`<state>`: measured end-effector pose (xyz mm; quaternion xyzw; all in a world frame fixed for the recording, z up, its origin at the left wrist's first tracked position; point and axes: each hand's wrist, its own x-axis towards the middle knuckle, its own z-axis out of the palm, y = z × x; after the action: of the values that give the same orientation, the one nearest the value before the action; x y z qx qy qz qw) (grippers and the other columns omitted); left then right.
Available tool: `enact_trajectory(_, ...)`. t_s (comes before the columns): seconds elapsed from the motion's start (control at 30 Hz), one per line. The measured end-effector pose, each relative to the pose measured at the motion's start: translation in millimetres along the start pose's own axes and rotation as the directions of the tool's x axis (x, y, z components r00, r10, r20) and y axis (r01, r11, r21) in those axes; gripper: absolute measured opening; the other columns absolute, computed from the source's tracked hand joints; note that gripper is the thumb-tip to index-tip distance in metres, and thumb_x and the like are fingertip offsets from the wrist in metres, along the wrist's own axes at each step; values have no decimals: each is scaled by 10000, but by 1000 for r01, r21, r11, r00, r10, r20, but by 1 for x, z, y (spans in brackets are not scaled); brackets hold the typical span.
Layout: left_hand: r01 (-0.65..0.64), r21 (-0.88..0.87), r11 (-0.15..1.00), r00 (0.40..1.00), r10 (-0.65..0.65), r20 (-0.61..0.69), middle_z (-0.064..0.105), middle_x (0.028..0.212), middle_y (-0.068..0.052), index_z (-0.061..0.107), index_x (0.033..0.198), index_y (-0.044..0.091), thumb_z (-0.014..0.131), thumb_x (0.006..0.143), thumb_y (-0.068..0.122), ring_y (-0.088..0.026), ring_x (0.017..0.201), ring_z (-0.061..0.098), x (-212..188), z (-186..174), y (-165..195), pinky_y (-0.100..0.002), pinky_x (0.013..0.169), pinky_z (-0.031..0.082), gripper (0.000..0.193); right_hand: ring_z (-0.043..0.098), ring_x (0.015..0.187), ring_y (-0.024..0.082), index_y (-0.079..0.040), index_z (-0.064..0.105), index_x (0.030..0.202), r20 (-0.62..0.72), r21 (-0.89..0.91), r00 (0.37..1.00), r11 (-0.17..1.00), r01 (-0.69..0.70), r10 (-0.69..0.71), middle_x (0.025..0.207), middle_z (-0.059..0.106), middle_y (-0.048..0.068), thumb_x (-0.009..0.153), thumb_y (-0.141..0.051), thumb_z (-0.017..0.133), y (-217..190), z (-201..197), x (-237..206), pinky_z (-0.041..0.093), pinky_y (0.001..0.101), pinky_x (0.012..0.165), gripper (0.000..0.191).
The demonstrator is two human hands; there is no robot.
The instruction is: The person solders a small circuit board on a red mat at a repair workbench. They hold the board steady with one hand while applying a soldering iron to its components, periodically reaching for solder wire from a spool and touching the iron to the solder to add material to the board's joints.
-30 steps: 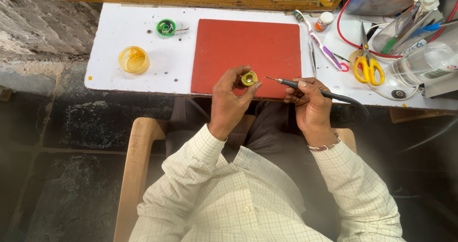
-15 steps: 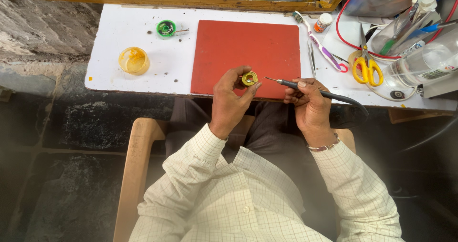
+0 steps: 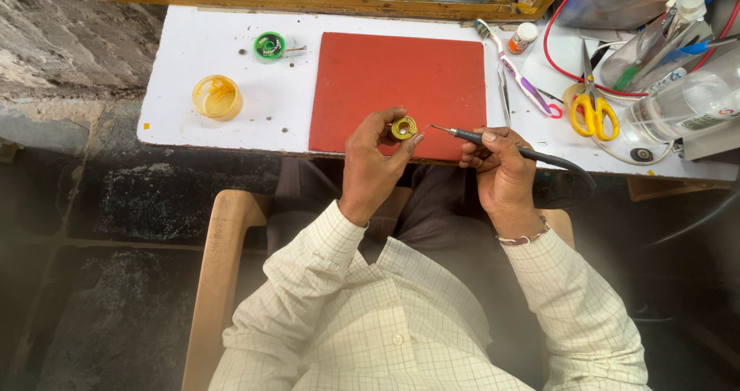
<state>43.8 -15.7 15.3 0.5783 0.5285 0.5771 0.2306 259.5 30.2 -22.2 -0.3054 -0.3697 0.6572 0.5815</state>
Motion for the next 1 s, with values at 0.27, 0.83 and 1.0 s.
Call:
enact_trajectory(0.27,-5,-5,1000,1000,5,-3,732,1033,-96,663,1182,-2,812,885,118,-167,913,726,-1,1,-2,-291,816,623,353,705,760,209,2,681,1011,-3,-2,1000,1000,0,0,859,725,132,953,-160,684,0,0,-1,605,354,744,171)
enact_trajectory(0.83,2,5,1000,1000,-2,1,734,1061,-101,662,1186,-5,811,887,130,-171,915,735,-3,2,-2,-292,814,625,360,705,761,215,3,677,1007,2,11,1000,1000,1,-1,861,726,136,957,-151,683,1,-1,0,605,358,745,161)
enact_trajectory(1.0,6,-2,1000,1000,-6,0,735,1061,-101,662,1190,-4,809,889,129,-171,924,737,-2,2,-3,-291,822,629,360,704,760,212,-1,677,1008,1,5,1000,1000,-6,6,860,725,134,955,-154,680,1,-1,0,604,356,744,163)
